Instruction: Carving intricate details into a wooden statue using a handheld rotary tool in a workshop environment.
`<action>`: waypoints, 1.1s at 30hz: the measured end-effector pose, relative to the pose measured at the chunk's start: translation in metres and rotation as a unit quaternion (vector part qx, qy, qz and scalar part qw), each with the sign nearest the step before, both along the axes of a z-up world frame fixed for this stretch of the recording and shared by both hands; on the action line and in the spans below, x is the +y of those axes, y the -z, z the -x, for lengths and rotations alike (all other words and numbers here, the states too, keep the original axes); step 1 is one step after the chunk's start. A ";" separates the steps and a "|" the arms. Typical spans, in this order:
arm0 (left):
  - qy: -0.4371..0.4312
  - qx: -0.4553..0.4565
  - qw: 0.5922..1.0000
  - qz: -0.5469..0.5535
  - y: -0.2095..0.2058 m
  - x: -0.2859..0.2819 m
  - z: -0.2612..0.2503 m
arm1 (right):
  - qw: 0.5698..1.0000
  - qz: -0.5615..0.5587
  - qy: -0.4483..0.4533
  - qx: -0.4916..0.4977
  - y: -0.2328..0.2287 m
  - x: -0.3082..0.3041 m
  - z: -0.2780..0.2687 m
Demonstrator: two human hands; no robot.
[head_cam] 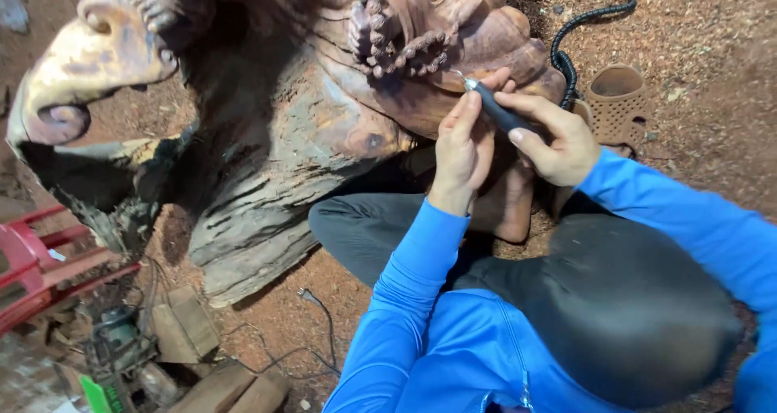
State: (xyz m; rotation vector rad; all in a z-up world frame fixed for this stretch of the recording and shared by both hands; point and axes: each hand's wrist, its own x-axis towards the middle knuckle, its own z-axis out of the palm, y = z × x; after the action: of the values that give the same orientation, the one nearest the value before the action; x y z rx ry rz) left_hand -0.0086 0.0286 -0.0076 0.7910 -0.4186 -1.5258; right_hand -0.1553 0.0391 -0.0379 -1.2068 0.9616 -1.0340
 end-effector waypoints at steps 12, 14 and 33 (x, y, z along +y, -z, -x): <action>0.045 0.114 0.992 -0.017 0.006 -0.012 -0.018 | 0.998 -0.001 -0.042 0.039 -0.047 -0.016 0.000; 0.045 0.121 0.991 -0.015 0.005 -0.013 -0.019 | 0.998 0.014 -0.043 0.041 -0.045 -0.018 -0.001; 0.052 0.145 0.988 -0.007 0.009 -0.010 -0.023 | 0.996 0.051 -0.052 0.045 -0.045 -0.018 -0.005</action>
State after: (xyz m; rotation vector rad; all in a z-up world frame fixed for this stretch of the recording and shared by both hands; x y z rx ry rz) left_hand 0.0140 0.0187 -0.0167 0.5522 -0.2359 -1.7125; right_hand -0.1500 0.0207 0.0075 -1.3829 0.9140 -0.9636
